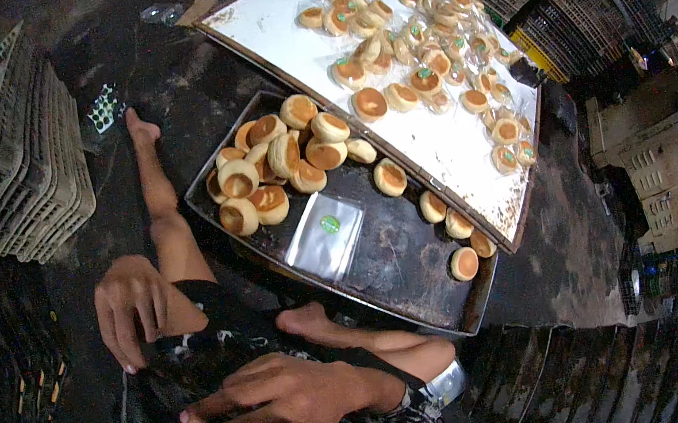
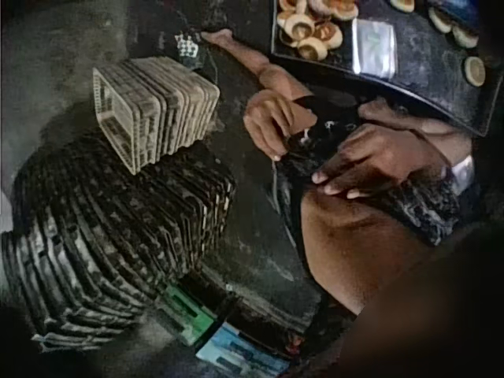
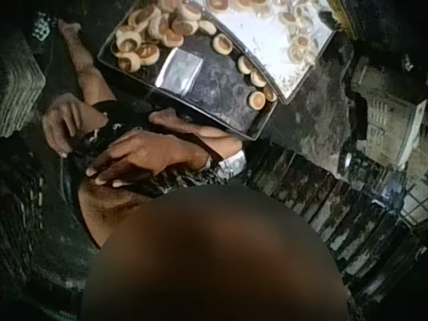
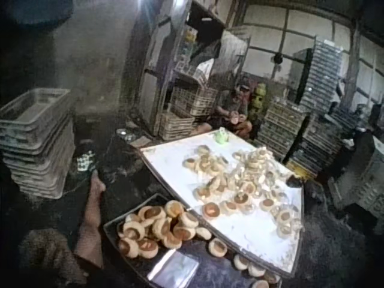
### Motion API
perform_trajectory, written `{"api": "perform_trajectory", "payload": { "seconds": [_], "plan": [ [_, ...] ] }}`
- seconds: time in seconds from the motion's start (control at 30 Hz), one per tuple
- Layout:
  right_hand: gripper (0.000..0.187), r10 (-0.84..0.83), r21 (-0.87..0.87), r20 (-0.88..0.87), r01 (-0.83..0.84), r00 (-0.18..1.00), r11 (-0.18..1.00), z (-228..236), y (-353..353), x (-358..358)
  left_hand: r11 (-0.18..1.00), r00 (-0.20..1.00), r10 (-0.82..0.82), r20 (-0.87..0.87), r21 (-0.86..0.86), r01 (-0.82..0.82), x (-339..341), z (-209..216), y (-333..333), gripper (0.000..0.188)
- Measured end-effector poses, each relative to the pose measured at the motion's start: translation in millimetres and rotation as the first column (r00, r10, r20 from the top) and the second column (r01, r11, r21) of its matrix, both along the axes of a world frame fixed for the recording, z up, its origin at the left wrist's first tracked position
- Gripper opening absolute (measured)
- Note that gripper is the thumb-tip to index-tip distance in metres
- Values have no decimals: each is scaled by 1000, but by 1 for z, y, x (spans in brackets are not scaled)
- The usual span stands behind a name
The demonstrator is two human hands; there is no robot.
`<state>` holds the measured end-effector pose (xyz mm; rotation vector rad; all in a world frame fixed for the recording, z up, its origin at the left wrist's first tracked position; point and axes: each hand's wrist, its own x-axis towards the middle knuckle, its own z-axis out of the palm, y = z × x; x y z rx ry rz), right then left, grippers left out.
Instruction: The person sits on the floor and packages small round buns into clear plastic bags. They pick up a bun, place it in a bag, and seal it before setting it aside on a nearby table. The process is repeated continuously with other workers visible in the background.
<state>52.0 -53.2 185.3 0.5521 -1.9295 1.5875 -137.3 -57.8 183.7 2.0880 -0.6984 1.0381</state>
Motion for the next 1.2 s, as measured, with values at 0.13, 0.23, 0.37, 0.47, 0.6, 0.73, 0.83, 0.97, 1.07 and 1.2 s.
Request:
{"api": "perform_trajectory", "payload": {
  "seconds": [0.13, 0.23, 0.37, 0.47, 0.6, 0.73, 0.83, 0.97, 1.07, 1.2],
  "plan": [
    [33, -23, -11, -20, 23, 1000, 1000, -5, 2, 1, 1000, 995, 20, -93, -22, -22, 11, 12, -7, 29],
    [35, -47, 4, 22, 47, 999, 999, -7, 8, 4, 1000, 992, 18, -122, -13, -19, 8, 16, 2, 35],
    [38, -116, -19, 156, 120, 981, 993, -17, 27, 17, 996, 979, 73, -193, -45, -83, -12, 31, -3, 44],
    [32, -175, -309, 464, 344, 868, 887, -60, 43, 50, 987, 956, 77, -284, -112, -113, -27, 26, 26, 51],
    [24, -321, -442, 665, 702, 674, 558, -109, 29, 48, 823, 797, 346, -494, -248, -511, -30, -11, 62, 62],
    [22, -475, -300, 809, 938, 347, 175, -194, 18, 83, 401, 228, 452, -862, -32, -915, 72, -180, 85, 76],
    [21, -495, -231, 845, 973, 201, 0, -228, 6, 104, 467, -28, 742, -669, 548, -694, 109, -284, 52, 56],
    [22, -590, 144, 804, 987, -77, 67, -276, -12, 117, 563, -278, 427, -861, 493, -663, 110, -319, 66, 21],
    [23, -445, 196, 895, 872, 27, 448, -244, -9, 86, 503, -217, 486, -847, 474, -722, 83, -294, 71, 15],
    [23, -582, 422, 796, 842, -168, 335, -244, 2, 35, 343, -63, 474, -878, 250, -905, 77, -206, 70, 12]
  ]
}}
